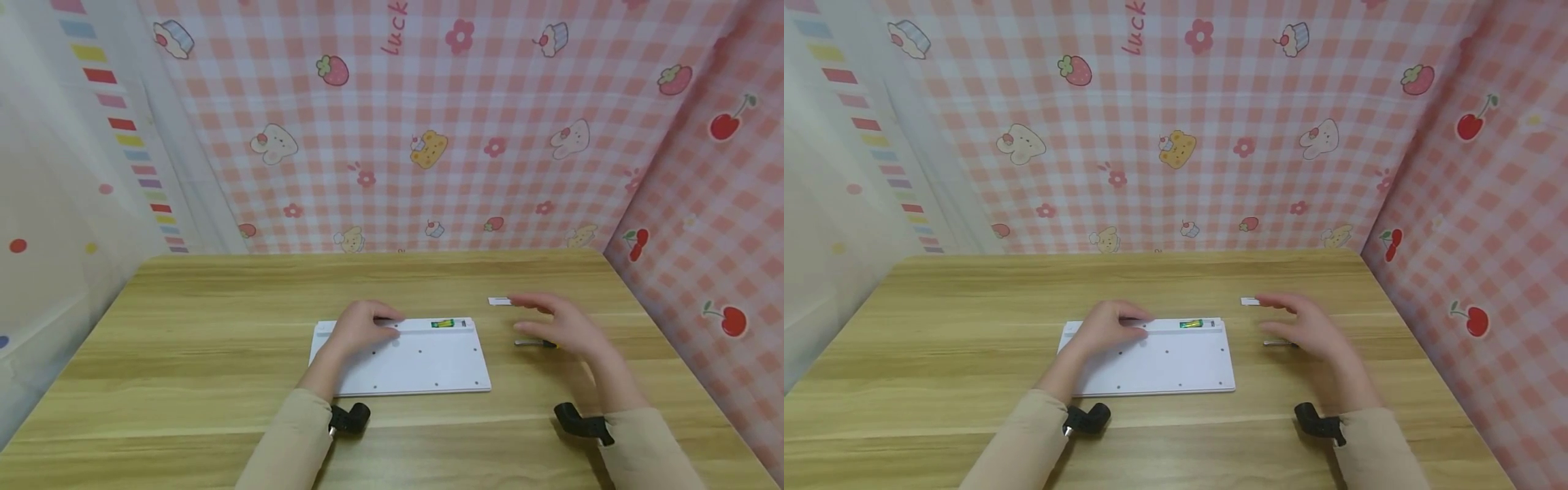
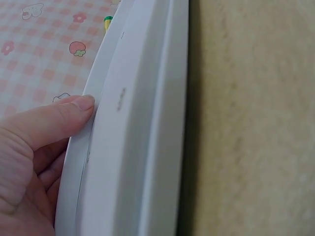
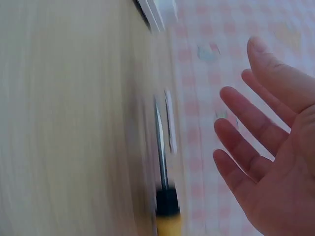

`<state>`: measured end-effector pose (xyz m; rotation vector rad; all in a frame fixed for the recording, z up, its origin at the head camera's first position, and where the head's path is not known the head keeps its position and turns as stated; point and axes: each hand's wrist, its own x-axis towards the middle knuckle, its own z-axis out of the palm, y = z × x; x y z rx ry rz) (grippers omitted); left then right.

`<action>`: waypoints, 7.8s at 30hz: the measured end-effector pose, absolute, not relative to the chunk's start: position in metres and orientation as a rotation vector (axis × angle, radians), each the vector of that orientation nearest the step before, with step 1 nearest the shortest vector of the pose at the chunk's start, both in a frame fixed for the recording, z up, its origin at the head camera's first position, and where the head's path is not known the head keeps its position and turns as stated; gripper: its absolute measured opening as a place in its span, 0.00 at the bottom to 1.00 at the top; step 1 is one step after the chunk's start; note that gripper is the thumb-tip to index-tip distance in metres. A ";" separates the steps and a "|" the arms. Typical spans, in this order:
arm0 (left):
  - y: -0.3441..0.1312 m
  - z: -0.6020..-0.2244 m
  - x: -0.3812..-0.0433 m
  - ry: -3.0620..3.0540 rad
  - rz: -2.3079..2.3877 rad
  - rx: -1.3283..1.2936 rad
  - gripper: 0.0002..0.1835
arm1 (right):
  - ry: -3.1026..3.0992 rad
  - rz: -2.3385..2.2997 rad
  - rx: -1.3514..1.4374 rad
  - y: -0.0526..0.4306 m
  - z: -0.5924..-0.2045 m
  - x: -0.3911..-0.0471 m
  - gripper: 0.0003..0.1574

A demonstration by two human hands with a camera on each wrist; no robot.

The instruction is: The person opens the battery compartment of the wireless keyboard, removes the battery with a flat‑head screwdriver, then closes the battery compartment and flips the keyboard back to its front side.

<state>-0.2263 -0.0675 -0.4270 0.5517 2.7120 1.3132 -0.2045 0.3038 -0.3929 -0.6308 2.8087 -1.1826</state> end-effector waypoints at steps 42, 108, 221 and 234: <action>-0.069 -0.429 -0.230 2.696 1.300 0.545 0.12 | 2.604 -1.157 -0.817 0.207 -0.416 -0.245 0.17; -0.070 -0.429 -0.228 2.730 1.278 0.569 0.12 | 2.619 -1.049 -0.441 0.195 -0.418 -0.311 0.11; -0.068 -0.433 -0.226 2.743 1.304 0.541 0.11 | 2.871 -1.100 -0.536 0.253 -0.414 -0.250 0.12; -0.069 -0.431 -0.225 2.753 1.300 0.572 0.11 | 2.754 -1.091 -0.717 0.210 -0.408 -0.241 0.13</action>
